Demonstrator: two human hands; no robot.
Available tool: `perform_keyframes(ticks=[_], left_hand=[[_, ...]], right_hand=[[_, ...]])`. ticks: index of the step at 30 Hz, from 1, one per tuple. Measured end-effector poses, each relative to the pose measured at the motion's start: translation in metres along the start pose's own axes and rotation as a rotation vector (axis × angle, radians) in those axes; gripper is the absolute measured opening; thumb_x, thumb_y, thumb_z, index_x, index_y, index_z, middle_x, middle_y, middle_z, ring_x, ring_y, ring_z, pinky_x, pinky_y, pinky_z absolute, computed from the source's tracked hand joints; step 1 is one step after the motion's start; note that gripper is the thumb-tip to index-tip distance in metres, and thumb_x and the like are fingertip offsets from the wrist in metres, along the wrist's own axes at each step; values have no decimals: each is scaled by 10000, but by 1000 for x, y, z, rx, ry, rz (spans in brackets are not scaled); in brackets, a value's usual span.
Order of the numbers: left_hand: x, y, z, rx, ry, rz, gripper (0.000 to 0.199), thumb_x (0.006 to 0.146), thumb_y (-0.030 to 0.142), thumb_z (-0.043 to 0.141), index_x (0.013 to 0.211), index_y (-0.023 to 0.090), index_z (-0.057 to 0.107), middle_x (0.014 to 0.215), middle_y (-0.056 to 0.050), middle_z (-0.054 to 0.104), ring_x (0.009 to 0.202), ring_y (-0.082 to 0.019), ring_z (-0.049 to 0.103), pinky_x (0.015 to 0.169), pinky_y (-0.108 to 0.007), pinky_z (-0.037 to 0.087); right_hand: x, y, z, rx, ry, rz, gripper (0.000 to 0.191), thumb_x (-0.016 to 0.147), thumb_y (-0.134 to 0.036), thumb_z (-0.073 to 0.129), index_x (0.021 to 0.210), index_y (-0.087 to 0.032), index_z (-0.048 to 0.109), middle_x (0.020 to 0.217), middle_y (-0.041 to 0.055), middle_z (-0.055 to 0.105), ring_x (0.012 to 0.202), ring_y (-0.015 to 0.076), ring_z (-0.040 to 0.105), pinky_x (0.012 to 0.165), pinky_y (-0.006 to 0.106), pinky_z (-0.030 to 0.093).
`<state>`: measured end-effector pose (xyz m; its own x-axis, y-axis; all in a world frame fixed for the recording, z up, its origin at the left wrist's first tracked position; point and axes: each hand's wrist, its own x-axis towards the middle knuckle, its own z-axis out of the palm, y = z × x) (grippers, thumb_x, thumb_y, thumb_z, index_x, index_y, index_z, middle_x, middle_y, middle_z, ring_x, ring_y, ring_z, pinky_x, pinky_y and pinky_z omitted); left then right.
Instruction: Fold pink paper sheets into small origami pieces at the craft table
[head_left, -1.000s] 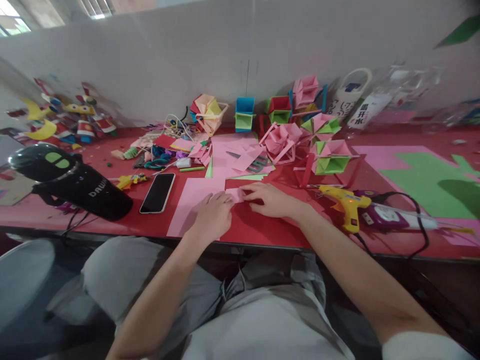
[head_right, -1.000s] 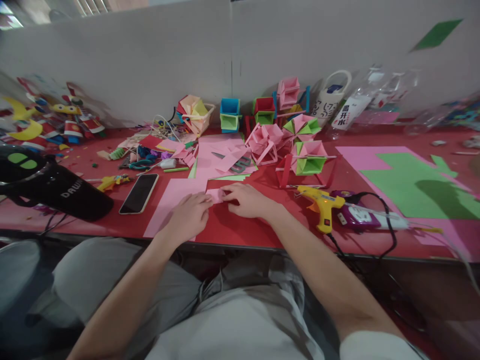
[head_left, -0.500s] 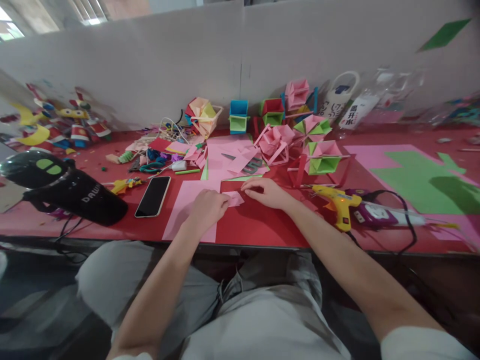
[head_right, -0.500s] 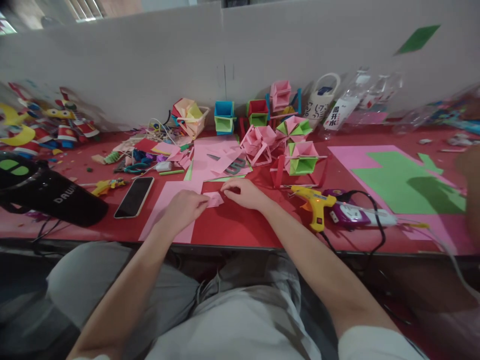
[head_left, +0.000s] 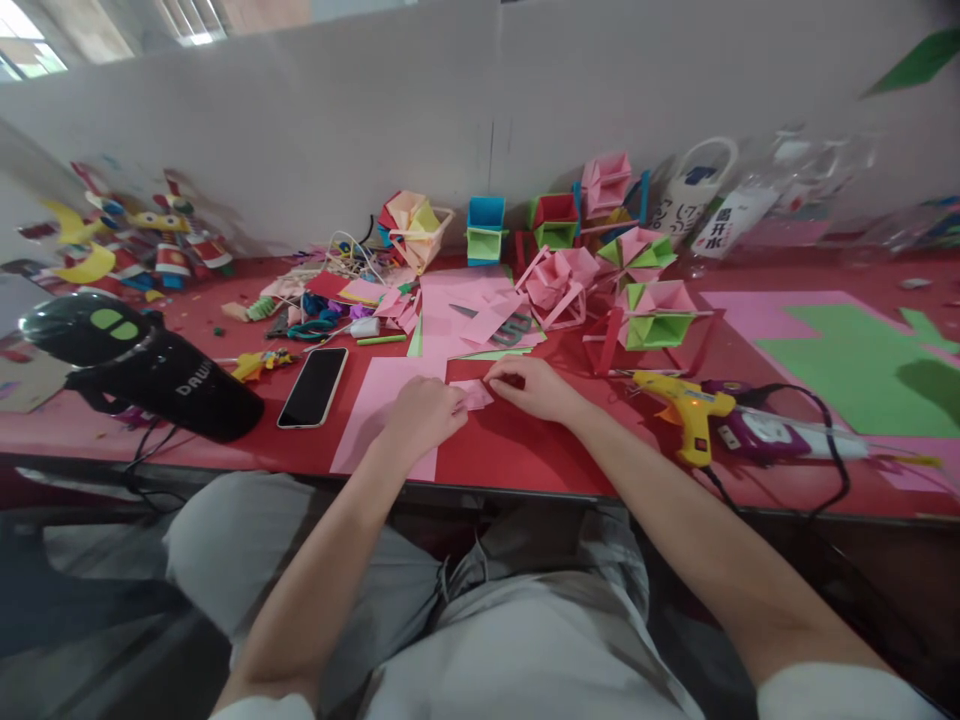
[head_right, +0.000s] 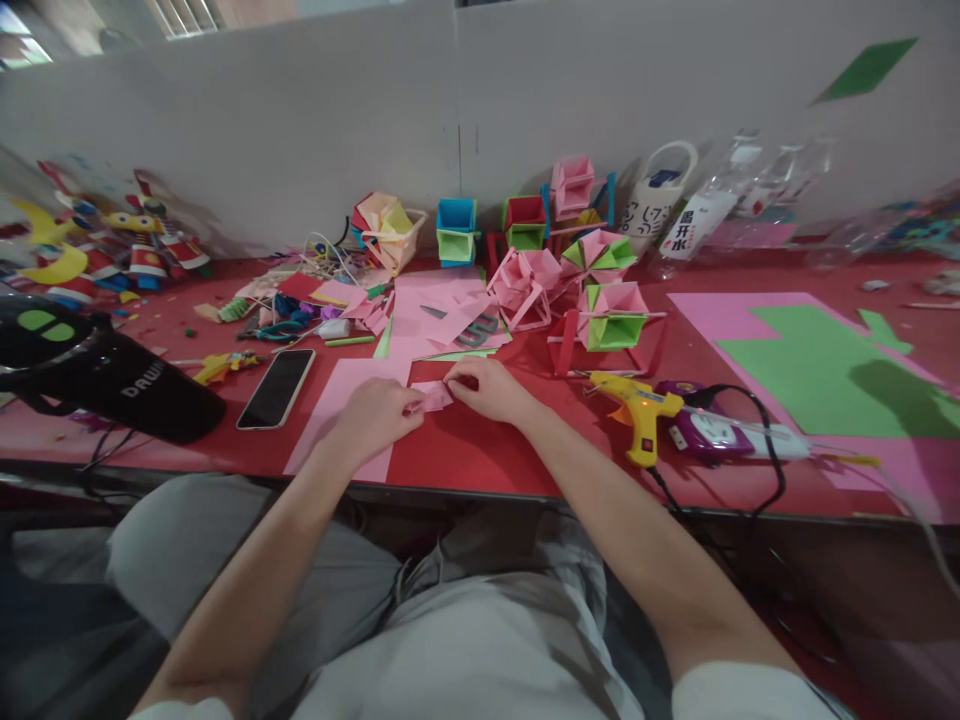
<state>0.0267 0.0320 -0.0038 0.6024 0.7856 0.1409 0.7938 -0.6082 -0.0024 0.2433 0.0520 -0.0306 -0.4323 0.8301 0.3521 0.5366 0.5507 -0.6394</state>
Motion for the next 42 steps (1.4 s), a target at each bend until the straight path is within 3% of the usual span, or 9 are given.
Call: perform_keyframes(ticks=[8, 13, 18, 24, 27, 33, 37, 42], left_hand=[[9, 8, -11, 80, -133, -5, 243, 876, 249, 506, 917, 173, 733, 825, -124, 735, 805, -276, 713, 673, -333, 485], [12, 16, -7, 117, -141, 31, 239, 865, 176, 490, 977, 169, 701, 835, -115, 729, 823, -275, 712, 692, -341, 507], [11, 23, 4, 83, -35, -28, 285, 866, 167, 489, 1097, 152, 654, 978, -111, 706, 888, -270, 685, 688, -343, 518], [15, 9, 10, -4, 41, -128, 240, 948, 227, 427, 1000, 157, 651, 984, -97, 693, 875, -226, 671, 684, -298, 498], [21, 2, 12, -89, 176, -138, 203, 949, 238, 456, 1018, 172, 635, 995, -85, 693, 899, -212, 661, 728, -288, 487], [31, 11, 16, -237, 368, -79, 181, 930, 175, 465, 1064, 173, 587, 1024, -80, 666, 860, -178, 638, 766, -280, 484], [33, 20, 15, -320, 366, -107, 269, 890, 126, 482, 1154, 163, 514, 1045, -99, 646, 904, -199, 640, 767, -303, 494], [36, 18, 19, -399, 263, -153, 315, 874, 118, 499, 1183, 169, 464, 847, -47, 652, 777, -194, 645, 714, -305, 493]], right_hand=[[1, 1, 1, -2, -5, -24, 163, 871, -176, 544, 825, -174, 700, 862, 76, 715, 789, 182, 627, 739, 307, 465], [1, 2, 1, -20, 6, -17, 156, 868, -183, 553, 833, -182, 705, 862, 74, 718, 788, 189, 633, 738, 311, 466], [1, 0, 0, -27, 22, -26, 163, 879, -198, 548, 838, -180, 705, 866, 79, 723, 808, 201, 642, 757, 321, 472], [3, 0, -1, -35, 157, 8, 146, 884, -229, 554, 864, -172, 687, 896, 84, 717, 835, 200, 636, 779, 321, 469], [3, -4, 0, 17, 225, 90, 175, 884, -299, 577, 822, -158, 661, 815, 65, 686, 733, 172, 599, 686, 286, 450], [2, -10, 2, 103, 161, 192, 399, 875, -472, 592, 632, -155, 610, 555, -7, 543, 558, 116, 470, 550, 247, 341], [2, -10, 2, 95, 170, 169, 397, 874, -410, 564, 566, -161, 545, 512, -23, 471, 519, 101, 415, 527, 246, 303], [1, -9, 5, 9, 170, 76, 300, 843, -291, 550, 576, -165, 504, 534, -26, 462, 528, 96, 404, 539, 248, 301]])
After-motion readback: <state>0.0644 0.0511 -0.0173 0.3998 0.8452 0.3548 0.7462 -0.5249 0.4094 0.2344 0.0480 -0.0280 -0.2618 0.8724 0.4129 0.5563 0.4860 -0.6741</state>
